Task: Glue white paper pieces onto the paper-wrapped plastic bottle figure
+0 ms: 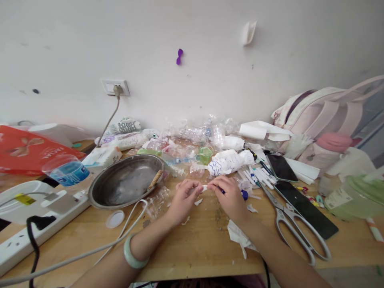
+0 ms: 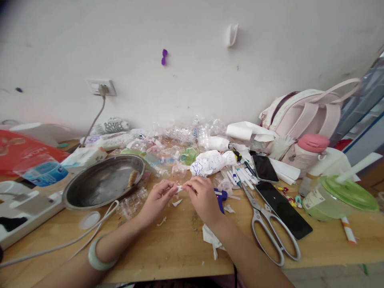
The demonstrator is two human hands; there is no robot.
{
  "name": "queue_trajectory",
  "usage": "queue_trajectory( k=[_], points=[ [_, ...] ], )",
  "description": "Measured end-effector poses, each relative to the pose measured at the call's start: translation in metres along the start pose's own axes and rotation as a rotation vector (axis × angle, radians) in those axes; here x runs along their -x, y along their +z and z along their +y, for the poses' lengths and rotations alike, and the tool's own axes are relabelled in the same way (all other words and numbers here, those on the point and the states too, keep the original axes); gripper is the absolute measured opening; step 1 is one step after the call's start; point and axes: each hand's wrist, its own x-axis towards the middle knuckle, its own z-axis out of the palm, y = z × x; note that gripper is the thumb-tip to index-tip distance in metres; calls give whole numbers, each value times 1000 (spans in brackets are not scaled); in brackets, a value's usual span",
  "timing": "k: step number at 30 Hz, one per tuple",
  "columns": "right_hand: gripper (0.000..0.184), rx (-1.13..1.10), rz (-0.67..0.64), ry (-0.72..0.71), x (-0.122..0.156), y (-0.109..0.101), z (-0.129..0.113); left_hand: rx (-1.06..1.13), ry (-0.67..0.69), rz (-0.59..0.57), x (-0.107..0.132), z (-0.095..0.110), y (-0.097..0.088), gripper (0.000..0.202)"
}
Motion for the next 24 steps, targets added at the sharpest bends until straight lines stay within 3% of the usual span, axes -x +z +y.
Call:
queue_trajectory(
  k=[6,14,19,24],
  points=[
    [15,-184,-81,40,0,1,1,-60,11,27,1,-3,2,20],
    [23,29,-104,-27,3,4,4,-99,47,36,4,-8,2,14],
    [25,19,-26,29,3,3,4,23,1,-45,1,-8,0,18],
    [26,-44,-104,48,1,-1,-2,74,-41,-81,-1,-7,0,21]
  ],
)
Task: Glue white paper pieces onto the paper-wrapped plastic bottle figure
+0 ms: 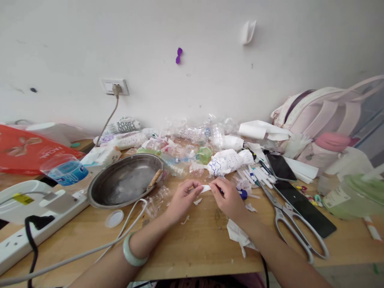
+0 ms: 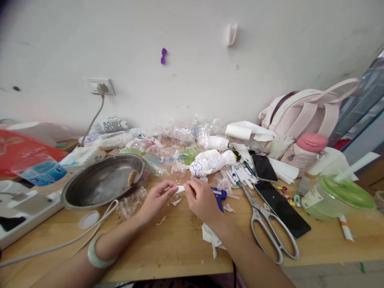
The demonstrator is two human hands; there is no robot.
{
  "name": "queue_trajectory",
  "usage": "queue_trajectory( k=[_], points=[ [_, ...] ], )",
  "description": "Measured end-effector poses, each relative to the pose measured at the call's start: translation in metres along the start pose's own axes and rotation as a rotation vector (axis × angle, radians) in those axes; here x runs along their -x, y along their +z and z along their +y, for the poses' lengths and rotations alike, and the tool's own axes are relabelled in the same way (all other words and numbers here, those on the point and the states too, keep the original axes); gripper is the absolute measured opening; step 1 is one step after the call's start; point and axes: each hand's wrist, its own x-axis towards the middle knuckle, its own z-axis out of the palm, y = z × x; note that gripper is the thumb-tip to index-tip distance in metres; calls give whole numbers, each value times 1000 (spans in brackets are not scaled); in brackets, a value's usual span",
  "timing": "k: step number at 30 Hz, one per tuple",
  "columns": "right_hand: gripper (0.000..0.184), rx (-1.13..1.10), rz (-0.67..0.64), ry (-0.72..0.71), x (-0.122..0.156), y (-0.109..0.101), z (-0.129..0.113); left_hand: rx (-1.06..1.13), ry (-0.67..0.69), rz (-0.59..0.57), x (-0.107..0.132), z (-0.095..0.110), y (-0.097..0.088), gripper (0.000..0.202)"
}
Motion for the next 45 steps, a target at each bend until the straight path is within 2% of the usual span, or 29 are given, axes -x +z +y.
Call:
queue_trajectory(
  k=[4,9,15,18,23,27,32,39,42,45],
  points=[
    [27,-6,-43,19,-1,-2,-1,17,-3,-18,1,-1,0,22],
    [27,-54,-75,15,-1,-2,1,166,-44,-17,-2,-5,-2,24],
    [29,-109,-29,16,2,5,5,338,-106,-56,-3,-7,0,25],
    [31,-131,-11,42,2,6,5,389,-108,-30,-3,-7,1,27],
    [29,-71,0,15,2,3,0,217,42,56,-6,-6,-3,20],
    [29,-29,8,23,2,2,-2,91,60,5,-5,-2,-5,22],
    [29,19,15,14,2,3,0,54,1,-18,-3,-2,-4,26],
    [29,16,-24,-22,3,4,1,234,-180,-118,-4,-4,-3,27],
    [27,-1,-46,-31,3,4,2,261,-202,-171,-4,-5,-3,29],
    [28,4,-62,-36,3,3,2,264,-181,-174,-3,-4,-2,28]
  ],
)
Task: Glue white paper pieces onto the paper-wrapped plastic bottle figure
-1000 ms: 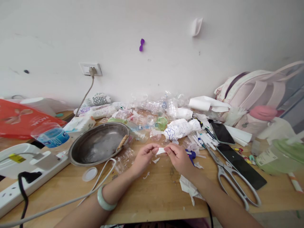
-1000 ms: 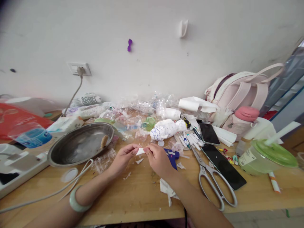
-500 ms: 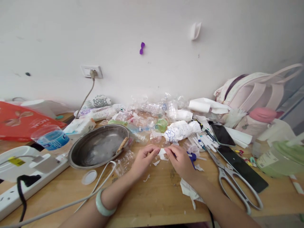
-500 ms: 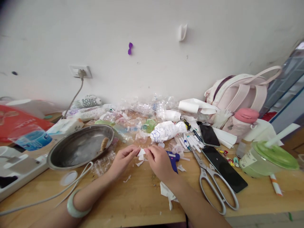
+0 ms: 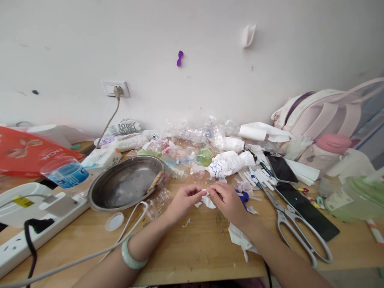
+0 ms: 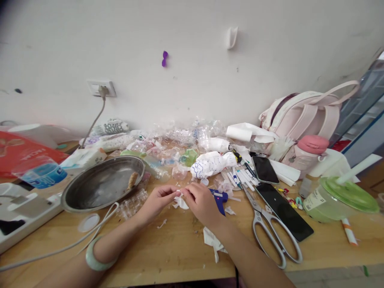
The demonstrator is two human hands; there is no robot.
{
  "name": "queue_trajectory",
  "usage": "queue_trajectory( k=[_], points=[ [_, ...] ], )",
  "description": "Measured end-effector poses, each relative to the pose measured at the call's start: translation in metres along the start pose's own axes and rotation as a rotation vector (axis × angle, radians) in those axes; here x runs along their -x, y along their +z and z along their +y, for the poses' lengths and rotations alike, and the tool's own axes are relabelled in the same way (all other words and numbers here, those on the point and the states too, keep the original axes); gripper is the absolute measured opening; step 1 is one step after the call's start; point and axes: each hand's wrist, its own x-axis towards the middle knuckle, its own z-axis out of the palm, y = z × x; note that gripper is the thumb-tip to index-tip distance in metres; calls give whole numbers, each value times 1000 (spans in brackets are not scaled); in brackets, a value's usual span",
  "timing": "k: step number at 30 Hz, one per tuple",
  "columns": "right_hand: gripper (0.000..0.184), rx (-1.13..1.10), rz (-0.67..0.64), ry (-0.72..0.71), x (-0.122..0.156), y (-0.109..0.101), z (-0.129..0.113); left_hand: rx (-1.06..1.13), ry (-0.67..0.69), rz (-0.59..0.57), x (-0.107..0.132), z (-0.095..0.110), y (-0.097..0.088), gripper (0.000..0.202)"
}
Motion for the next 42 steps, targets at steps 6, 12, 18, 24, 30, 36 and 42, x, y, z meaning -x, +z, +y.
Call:
queue_trajectory(
  k=[6,12,18,24,30,36,42],
  points=[
    [29,-31,2,89,0,-2,-4,47,30,23,2,4,4,33],
    [41,31,41,98,2,0,-3,52,56,69,2,1,8,33],
    [30,73,86,-50,4,1,-3,105,58,63,1,-4,10,33],
    [16,33,93,-42,2,1,-1,134,38,76,-1,-4,8,29],
    [11,50,118,27,0,2,-1,162,7,101,0,-7,10,29],
    [12,94,148,17,1,1,-2,142,-12,116,1,-5,11,31],
    [13,124,138,6,-2,0,1,133,15,128,1,-5,11,30]
  ],
)
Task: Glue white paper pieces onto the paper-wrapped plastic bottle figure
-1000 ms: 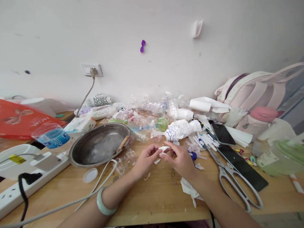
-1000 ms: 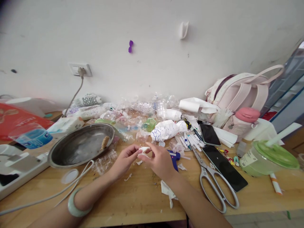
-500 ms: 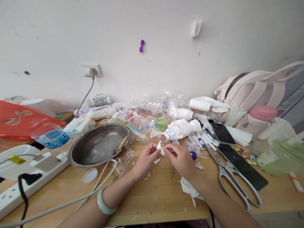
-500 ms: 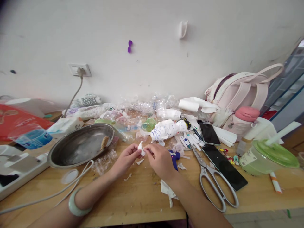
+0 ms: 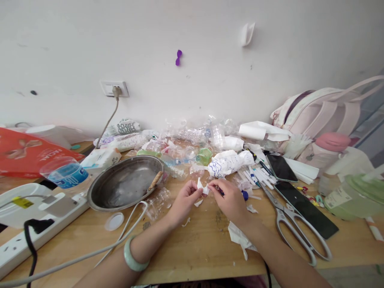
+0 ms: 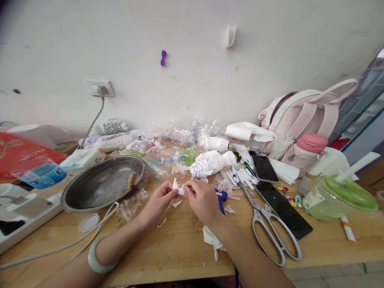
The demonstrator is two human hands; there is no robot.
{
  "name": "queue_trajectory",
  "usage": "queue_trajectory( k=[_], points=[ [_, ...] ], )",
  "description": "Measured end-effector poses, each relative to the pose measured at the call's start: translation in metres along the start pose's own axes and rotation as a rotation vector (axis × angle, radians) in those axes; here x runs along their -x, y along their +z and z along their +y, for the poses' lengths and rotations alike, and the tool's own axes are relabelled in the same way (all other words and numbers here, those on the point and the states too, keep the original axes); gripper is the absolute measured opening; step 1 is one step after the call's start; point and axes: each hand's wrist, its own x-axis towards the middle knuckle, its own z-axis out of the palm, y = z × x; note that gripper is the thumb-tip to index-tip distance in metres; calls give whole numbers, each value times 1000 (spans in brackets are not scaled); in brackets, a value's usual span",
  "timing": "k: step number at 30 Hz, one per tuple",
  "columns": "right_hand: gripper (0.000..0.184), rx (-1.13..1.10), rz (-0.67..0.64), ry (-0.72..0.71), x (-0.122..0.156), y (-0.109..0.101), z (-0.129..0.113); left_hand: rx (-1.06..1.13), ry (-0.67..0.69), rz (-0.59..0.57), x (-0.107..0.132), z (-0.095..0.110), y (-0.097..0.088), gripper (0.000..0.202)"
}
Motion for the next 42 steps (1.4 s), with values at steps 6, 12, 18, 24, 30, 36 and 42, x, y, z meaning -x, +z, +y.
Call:
queue_trajectory(
  k=[6,12,18,24,30,36,42],
  points=[
    [14,61,-95,185,7,-32,-3,-16,43,53,-4,-2,-4,33],
    [30,253,95,644,109,-112,35,-40,30,78,-3,0,-3,29],
    [41,541,-43,770,165,-138,82,-22,40,66,-2,0,1,28],
    [42,598,-135,869,137,-123,69,-19,70,52,-3,2,1,27],
    [38,507,-210,1022,134,-138,65,-39,89,49,0,1,0,25],
    [39,64,-46,1088,159,-152,69,7,105,64,-2,-3,-1,22],
    [51,-621,-174,946,169,-106,33,65,125,110,-3,-2,-1,21]
  ],
)
